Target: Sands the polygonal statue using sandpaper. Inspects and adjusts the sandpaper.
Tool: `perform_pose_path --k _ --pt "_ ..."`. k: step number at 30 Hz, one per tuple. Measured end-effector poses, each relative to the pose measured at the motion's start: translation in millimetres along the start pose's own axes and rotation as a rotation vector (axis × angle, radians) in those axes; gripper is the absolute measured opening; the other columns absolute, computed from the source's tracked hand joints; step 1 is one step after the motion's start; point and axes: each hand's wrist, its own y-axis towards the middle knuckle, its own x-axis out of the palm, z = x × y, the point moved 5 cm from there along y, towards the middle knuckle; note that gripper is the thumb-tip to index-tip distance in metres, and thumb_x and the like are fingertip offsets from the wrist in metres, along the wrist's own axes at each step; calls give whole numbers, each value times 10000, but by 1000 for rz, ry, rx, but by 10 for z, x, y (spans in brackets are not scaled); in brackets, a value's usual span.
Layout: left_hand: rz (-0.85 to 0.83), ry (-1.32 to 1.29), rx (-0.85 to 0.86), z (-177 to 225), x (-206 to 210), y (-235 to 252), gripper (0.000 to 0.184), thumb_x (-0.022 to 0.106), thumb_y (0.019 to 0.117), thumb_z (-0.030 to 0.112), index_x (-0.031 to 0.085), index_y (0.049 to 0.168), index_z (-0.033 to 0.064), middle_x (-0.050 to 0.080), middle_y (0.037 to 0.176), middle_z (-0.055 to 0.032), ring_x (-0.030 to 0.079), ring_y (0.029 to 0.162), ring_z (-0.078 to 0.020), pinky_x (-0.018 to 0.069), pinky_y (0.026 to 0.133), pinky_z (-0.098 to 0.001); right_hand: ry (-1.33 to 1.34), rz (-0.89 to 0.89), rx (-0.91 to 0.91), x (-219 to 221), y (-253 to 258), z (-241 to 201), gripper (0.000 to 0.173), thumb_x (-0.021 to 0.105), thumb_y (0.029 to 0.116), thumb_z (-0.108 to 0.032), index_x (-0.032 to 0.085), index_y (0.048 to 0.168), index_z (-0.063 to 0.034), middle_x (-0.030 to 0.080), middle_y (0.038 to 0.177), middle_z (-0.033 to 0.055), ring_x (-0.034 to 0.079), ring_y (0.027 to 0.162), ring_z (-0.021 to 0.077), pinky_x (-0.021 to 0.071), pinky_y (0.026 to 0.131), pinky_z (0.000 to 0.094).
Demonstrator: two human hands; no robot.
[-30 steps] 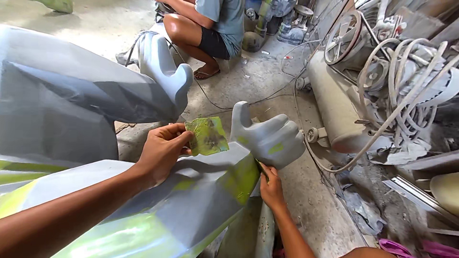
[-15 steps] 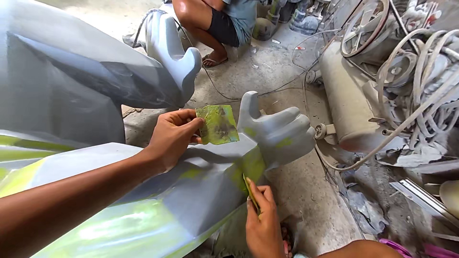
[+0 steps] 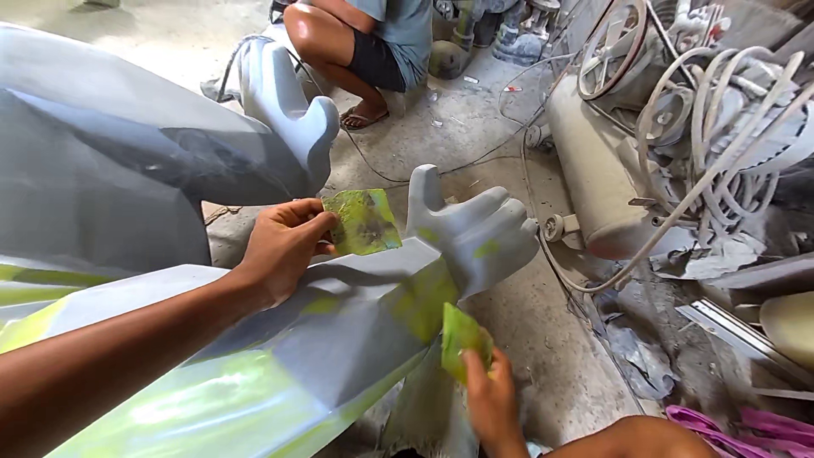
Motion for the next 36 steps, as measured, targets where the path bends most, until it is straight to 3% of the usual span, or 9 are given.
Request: perform_pose_path --k 5,7,11,15,20,24,32,36 --pt "1 -15 6 -5 -3 19 139 580 1001 48 671 899 78 671 768 -15 649 630 -88 585 583 -242 -13 -55 180 -64 380 490 303 527 983 -163 698 1145 27 724 1117 124 705 993 149 587 897 341" --pt "-2 -12 14 -13 -8 28 135 587 998 51 663 890 78 667 763 -18 645 626 -90 583 580 -244 -23 -104 198 5 349 549 298 532 998 -180 694 1151 17 729 1068 112 708 960 144 591 874 337" --pt "5 -15 4 -7 -2 31 140 588 994 48 664 880 78 657 751 -19 635 618 -89 576 580 -238 57 -71 185 90 -15 375 270 559 987 -159 697 1139 16 744 1017 94 723 926 124 610 854 321" --pt "13 24 0 1 0 23 128 571 1006 58 670 928 80 673 780 -8 654 648 -85 585 597 -242 234 -130 54 59 -343 95 223 559 959 -6 688 1130 52 748 1016 76 722 923 80 610 874 275" --pt "36 56 -3 32 17 -3 129 565 1016 68 671 944 87 669 775 -4 647 647 -86 576 600 -246 176 73 160 -285 152 352 224 563 972 -122 709 1042 33 750 895 98 736 840 153 627 791 336" --pt "44 53 -7 45 18 -8 159 559 1029 68 667 913 82 662 754 -13 640 631 -88 572 589 -246 152 68 231 -370 465 414 236 559 993 -131 706 1068 37 746 922 115 730 863 163 614 808 336" --pt "52 24 5 23 -1 -1 155 558 1030 68 677 931 74 669 764 -22 639 630 -88 574 593 -247 348 215 44 -779 672 -13 272 499 1023 -136 707 1061 35 731 949 133 717 924 194 605 855 380" --pt "47 78 16 82 36 16 154 558 1032 61 678 934 58 684 784 -41 664 655 -110 591 611 -268 403 177 -251 -988 596 -487 216 538 984 -61 710 1096 8 746 1020 99 717 991 170 595 924 362"
